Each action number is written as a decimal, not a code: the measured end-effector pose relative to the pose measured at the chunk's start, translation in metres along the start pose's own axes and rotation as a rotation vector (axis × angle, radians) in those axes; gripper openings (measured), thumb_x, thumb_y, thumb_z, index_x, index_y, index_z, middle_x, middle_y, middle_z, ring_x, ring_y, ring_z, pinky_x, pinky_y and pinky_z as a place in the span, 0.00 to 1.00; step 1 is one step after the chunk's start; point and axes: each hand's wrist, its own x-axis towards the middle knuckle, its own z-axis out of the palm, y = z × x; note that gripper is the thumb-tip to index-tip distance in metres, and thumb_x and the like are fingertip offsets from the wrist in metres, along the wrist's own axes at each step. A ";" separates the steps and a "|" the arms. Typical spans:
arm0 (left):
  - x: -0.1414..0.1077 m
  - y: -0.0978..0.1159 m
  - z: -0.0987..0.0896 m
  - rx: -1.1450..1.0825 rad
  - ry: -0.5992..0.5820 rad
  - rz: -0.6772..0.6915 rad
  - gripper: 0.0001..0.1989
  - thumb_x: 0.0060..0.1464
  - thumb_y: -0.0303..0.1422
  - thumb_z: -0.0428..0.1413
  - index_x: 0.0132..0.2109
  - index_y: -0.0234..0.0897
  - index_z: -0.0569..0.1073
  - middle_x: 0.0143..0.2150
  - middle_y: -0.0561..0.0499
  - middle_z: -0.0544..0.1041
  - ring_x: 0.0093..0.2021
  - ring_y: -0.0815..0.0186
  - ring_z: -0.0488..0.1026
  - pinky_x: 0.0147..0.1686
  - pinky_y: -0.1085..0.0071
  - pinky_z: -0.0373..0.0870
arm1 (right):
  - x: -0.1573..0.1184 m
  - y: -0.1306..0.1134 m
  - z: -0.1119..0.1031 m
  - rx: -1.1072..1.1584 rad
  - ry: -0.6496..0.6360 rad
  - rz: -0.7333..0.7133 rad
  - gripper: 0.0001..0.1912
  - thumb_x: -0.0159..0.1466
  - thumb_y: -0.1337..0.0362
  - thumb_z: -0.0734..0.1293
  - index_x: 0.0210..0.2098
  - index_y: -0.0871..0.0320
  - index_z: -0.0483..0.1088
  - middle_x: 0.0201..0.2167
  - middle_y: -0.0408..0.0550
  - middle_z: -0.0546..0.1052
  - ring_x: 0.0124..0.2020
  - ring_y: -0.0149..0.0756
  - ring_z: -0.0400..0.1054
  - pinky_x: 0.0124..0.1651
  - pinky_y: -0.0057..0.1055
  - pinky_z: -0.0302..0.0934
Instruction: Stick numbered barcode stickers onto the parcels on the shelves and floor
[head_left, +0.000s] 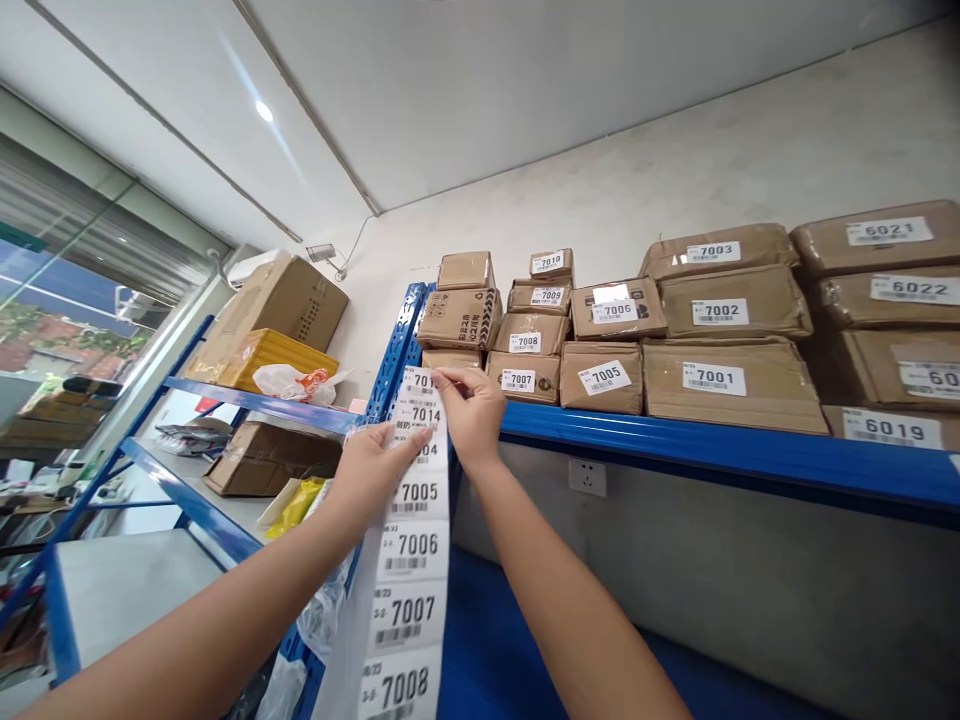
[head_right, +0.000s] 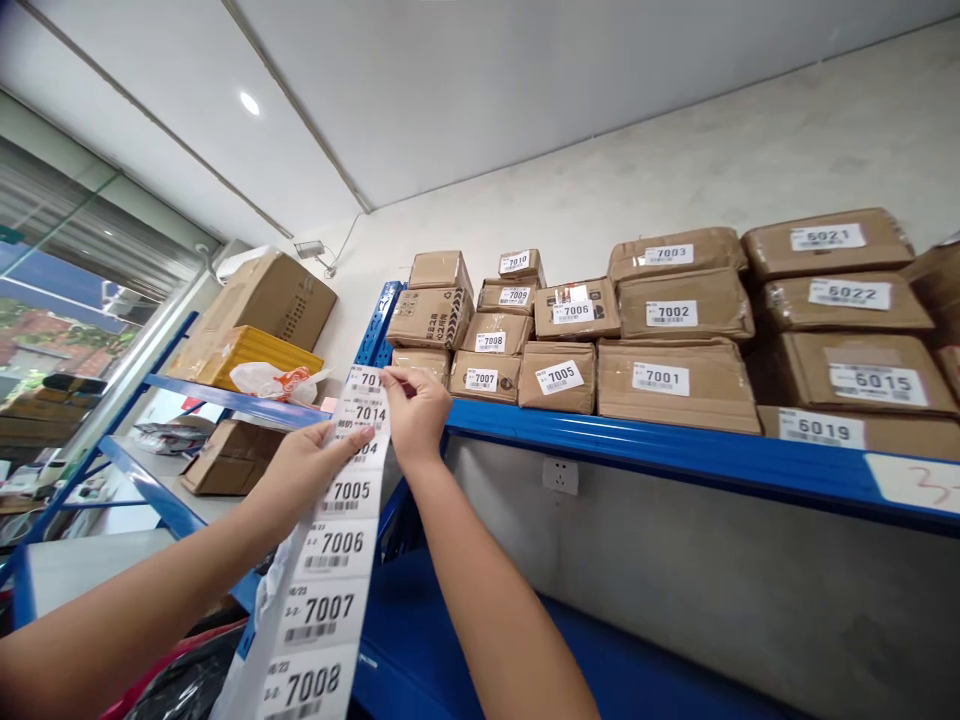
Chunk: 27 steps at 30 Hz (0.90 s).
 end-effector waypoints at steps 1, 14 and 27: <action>-0.004 -0.003 0.000 0.014 -0.013 -0.038 0.16 0.40 0.45 0.61 0.26 0.38 0.69 0.17 0.54 0.72 0.16 0.69 0.66 0.16 0.75 0.59 | 0.012 0.007 0.003 -0.063 0.035 -0.025 0.05 0.60 0.63 0.68 0.30 0.56 0.76 0.29 0.47 0.76 0.30 0.36 0.69 0.36 0.33 0.65; -0.037 -0.040 -0.047 -0.079 -0.144 -0.302 0.24 0.39 0.55 0.61 0.24 0.38 0.69 0.18 0.51 0.75 0.17 0.69 0.69 0.18 0.75 0.62 | 0.121 0.074 0.021 -0.858 -0.104 -0.052 0.18 0.60 0.79 0.55 0.41 0.67 0.73 0.46 0.67 0.69 0.36 0.44 0.69 0.37 0.39 0.62; -0.019 -0.017 -0.050 0.059 -0.003 0.004 0.26 0.44 0.58 0.55 0.27 0.37 0.70 0.18 0.56 0.70 0.18 0.70 0.65 0.17 0.75 0.59 | 0.014 -0.024 0.001 0.156 -0.773 0.180 0.12 0.60 0.54 0.67 0.34 0.56 0.74 0.31 0.45 0.77 0.30 0.35 0.68 0.28 0.28 0.62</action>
